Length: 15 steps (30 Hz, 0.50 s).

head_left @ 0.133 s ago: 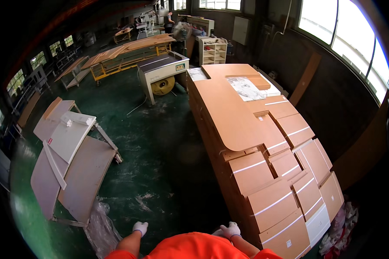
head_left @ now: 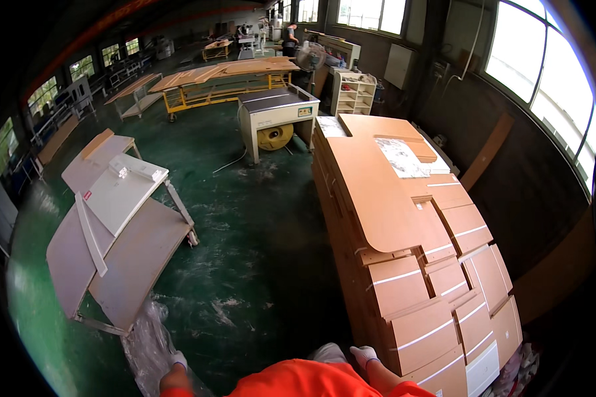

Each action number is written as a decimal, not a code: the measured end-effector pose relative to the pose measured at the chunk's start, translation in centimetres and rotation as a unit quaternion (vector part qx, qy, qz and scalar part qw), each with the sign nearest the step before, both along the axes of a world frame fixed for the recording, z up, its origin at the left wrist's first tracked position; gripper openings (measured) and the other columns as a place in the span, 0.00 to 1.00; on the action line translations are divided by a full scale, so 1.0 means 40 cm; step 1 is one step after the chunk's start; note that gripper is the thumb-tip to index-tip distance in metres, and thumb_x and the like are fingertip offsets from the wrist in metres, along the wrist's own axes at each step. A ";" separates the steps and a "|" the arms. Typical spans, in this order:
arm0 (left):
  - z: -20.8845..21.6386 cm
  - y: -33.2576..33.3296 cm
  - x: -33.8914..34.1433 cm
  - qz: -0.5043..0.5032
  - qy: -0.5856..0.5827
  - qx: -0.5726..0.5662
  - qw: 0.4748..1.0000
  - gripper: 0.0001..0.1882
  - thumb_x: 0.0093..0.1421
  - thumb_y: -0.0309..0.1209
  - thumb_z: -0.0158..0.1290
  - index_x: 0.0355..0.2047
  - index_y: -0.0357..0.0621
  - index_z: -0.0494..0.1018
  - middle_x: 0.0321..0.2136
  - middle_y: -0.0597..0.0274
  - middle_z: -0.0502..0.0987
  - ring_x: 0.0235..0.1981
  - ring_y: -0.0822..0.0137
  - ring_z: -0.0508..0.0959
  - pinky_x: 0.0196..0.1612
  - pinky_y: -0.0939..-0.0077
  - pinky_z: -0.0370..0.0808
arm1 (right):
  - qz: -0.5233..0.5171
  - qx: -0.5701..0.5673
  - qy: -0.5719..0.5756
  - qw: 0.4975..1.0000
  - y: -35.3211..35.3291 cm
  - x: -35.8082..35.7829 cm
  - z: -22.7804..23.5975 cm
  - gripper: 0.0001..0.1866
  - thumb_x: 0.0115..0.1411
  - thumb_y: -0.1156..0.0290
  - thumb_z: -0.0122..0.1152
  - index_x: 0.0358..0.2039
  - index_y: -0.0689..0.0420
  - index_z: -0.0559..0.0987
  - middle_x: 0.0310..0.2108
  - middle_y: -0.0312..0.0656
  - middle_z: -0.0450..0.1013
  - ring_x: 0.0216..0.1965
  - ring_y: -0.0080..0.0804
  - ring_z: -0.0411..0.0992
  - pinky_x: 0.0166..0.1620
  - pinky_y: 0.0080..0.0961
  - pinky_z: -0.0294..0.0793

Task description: The person picks up wooden boards from a large stack on a table, carries them across the room, and places them onto a metal rack.

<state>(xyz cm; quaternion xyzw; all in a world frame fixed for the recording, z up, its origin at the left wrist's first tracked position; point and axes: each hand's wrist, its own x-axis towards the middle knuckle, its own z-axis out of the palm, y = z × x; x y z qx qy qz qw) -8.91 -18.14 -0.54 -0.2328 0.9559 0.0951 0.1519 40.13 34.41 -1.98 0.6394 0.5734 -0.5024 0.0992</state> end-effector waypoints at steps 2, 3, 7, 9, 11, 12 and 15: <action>-0.045 -0.036 0.006 0.016 0.023 0.011 1.000 0.32 0.70 0.49 0.49 0.66 0.39 0.69 0.65 0.46 0.72 0.68 0.51 0.70 0.66 0.62 0.70 | -0.015 0.055 -0.002 0.998 0.099 -0.038 0.015 0.29 0.61 0.49 0.69 0.46 0.66 0.84 0.40 0.47 0.83 0.40 0.38 0.80 0.47 0.36 0.78; -0.091 -0.019 0.025 0.026 0.029 0.023 0.999 0.32 0.70 0.49 0.48 0.66 0.38 0.69 0.66 0.48 0.71 0.68 0.52 0.69 0.66 0.62 0.70 | -0.013 0.091 -0.015 0.996 0.171 -0.030 0.019 0.27 0.61 0.49 0.69 0.43 0.65 0.85 0.38 0.46 0.84 0.38 0.38 0.80 0.46 0.36 0.78; -0.136 0.057 -0.052 0.088 -0.087 0.172 0.977 0.24 0.68 0.45 0.53 0.54 0.38 0.73 0.48 0.49 0.76 0.50 0.51 0.76 0.51 0.56 0.74 | 0.016 0.045 -0.063 0.997 0.285 -0.128 -0.032 0.25 0.61 0.52 0.70 0.43 0.64 0.85 0.38 0.46 0.84 0.39 0.38 0.80 0.45 0.36 0.78; -0.160 0.156 -0.039 0.127 -0.168 0.264 0.941 0.19 0.66 0.43 0.55 0.46 0.38 0.76 0.36 0.49 0.79 0.38 0.50 0.80 0.41 0.52 0.77 | 0.074 0.079 0.009 0.994 0.302 -0.214 -0.009 0.24 0.60 0.53 0.70 0.44 0.64 0.84 0.41 0.47 0.84 0.42 0.40 0.81 0.46 0.36 0.80; -0.090 0.387 -0.064 0.042 -0.194 0.301 0.933 0.22 0.65 0.45 0.57 0.28 0.35 0.80 0.21 0.54 0.81 0.27 0.52 0.82 0.40 0.57 0.78 | 0.137 0.116 0.046 0.983 0.355 -0.361 0.121 0.24 0.59 0.55 0.71 0.45 0.63 0.84 0.43 0.47 0.83 0.43 0.43 0.82 0.47 0.37 0.81; -0.070 0.458 -0.099 -0.039 -0.193 0.312 0.930 0.23 0.64 0.46 0.56 0.35 0.33 0.83 0.27 0.49 0.84 0.31 0.53 0.84 0.40 0.58 0.79 | 0.142 0.021 0.111 0.983 0.395 -0.447 0.171 0.27 0.63 0.59 0.70 0.58 0.61 0.79 0.55 0.51 0.79 0.59 0.40 0.76 0.62 0.31 0.73; -0.016 0.619 -0.205 -0.244 -0.233 0.248 0.908 0.29 0.67 0.53 0.47 0.39 0.37 0.84 0.34 0.44 0.85 0.42 0.47 0.85 0.50 0.55 0.77 | 0.172 0.128 0.204 0.955 0.468 -0.687 0.399 0.20 0.66 0.59 0.65 0.49 0.63 0.83 0.49 0.50 0.81 0.52 0.43 0.78 0.54 0.35 0.76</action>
